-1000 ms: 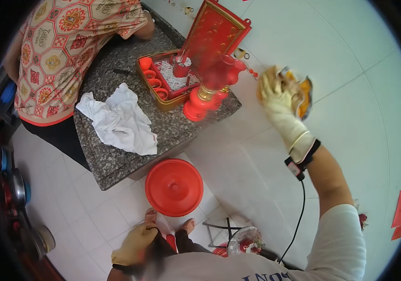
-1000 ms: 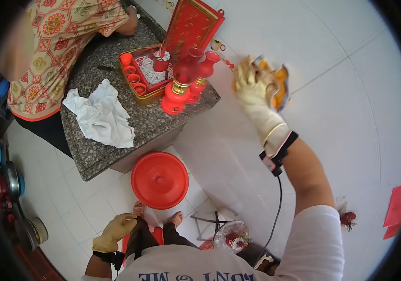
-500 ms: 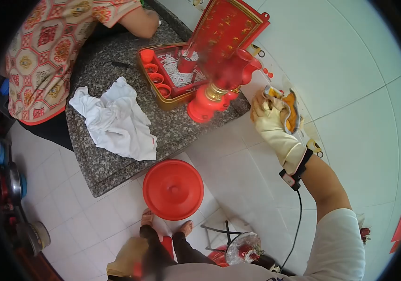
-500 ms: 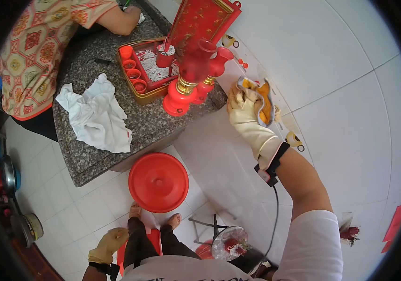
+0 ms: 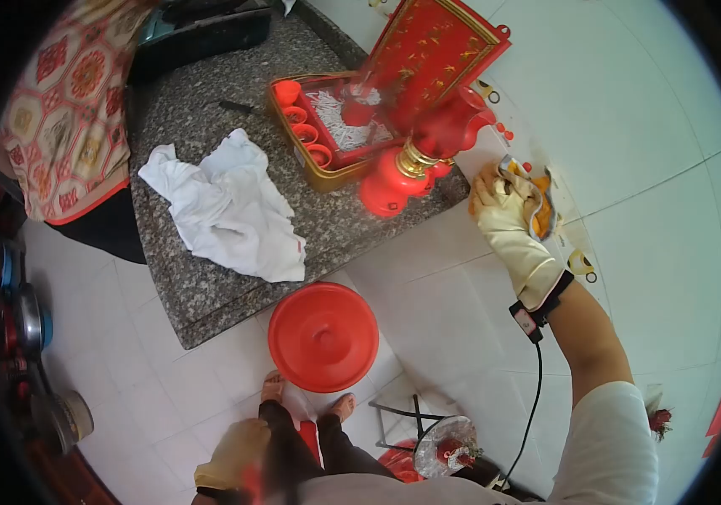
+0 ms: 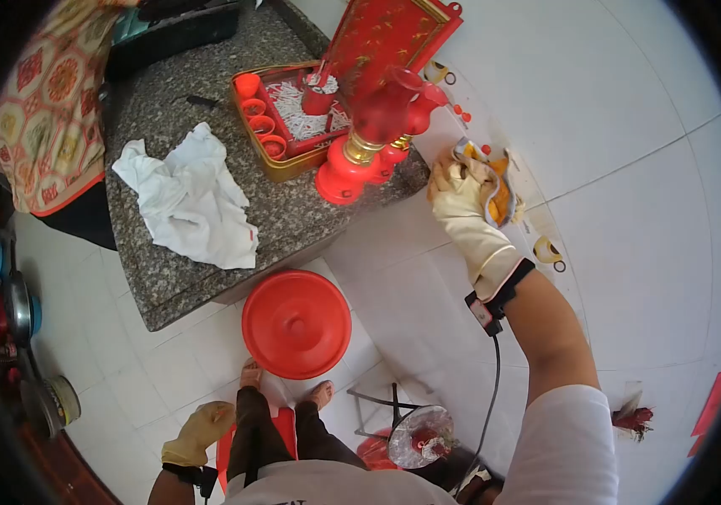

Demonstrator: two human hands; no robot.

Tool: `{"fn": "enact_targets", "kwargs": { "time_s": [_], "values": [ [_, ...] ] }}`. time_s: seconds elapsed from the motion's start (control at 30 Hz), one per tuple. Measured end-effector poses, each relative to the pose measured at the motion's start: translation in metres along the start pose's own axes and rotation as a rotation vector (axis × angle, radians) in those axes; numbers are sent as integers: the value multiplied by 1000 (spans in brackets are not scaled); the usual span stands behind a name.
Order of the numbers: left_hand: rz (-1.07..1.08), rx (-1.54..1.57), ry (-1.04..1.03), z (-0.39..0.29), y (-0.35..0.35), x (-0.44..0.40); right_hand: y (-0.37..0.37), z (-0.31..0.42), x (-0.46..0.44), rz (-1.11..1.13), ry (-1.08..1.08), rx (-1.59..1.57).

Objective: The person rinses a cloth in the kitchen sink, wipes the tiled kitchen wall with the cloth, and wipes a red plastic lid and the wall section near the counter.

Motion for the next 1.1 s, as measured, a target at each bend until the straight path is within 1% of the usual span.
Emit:
{"fn": "enact_targets", "kwargs": {
  "time_s": [0.07, 0.1, 0.13, 0.23, 0.27, 0.3, 0.33, 0.37, 0.4, 0.43, 0.47, 0.53, 0.6, 0.63, 0.67, 0.73, 0.77, 0.83, 0.87, 0.9, 0.97, 1.07, 1.1],
  "values": [
    [37, -21, 52, 14, 0, 0, 7, -5, 3, 101, 19, -55],
    [69, -48, 162, 10, 5, -3, 7, -7, 4, 153, 26, -83],
    [98, -75, 270, 10, 11, -4, 15, -13, 22, 19, 65, -63],
    [82, -180, 162, 9, 36, 0, 49, -21, 68, 52, 73, 15],
    [106, -213, 157, 13, 43, -3, 58, -24, 93, -74, 46, 10],
    [133, -245, 152, 20, 50, -6, 41, -27, 108, -176, -66, -324],
    [160, -278, 148, 29, 57, -9, 24, -31, 124, -309, -141, -731],
    [168, -297, 147, 45, 62, -14, 4, -35, 141, -461, -167, -1074],
    [177, -312, 149, 67, 64, -19, -25, -30, 151, -422, -339, -2005],
    [185, -328, 150, 82, 68, -24, -51, -14, 157, -272, -515, -2933],
    [184, -337, 136, 90, 72, -28, -60, -1, 159, -193, -335, -3020],
    [182, -357, 103, 98, 80, -35, -70, 45, 154, 319, -176, -3179],
    [151, -317, -41, 90, 84, -35, -104, 82, 153, 507, -401, -3155],
    [167, -297, -63, 94, 80, -37, -134, 96, 155, 415, -697, -3060],
    [183, -277, -84, 97, 77, -38, -159, 109, 155, 400, -817, -3045],
    [259, -271, -56, 112, 60, -46, -199, 118, 151, 361, -1054, -3004],
    [289, -282, -58, 114, 54, -47, -200, 110, 150, 411, -972, -3022],
    [300, -363, -138, 99, 44, -52, -198, 100, 151, 518, -819, -3038],
    [297, -402, -179, 89, 39, -55, -175, 93, 154, 509, -733, -3086],
    [288, -441, -219, 78, 35, -58, -171, 77, 159, 395, -603, -3193],
    [251, -431, -200, 61, 32, -65, -159, 52, 163, 373, -477, -3160],
    [181, -279, -26, 41, 28, -70, -124, 43, 173, 255, -389, -3064],
    [156, -223, 30, 34, 26, -70, -119, 45, 177, 259, -344, -3116]
  ]
}}
Point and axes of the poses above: each hand's wrist, its own x-axis away from the middle knuckle, its own y-axis out of the back of the hand, z = x × y, the point moved 5 cm from there along -x, towards the middle knuckle, and after that the axes turned 7 degrees about -z, right-handed, at the moved point
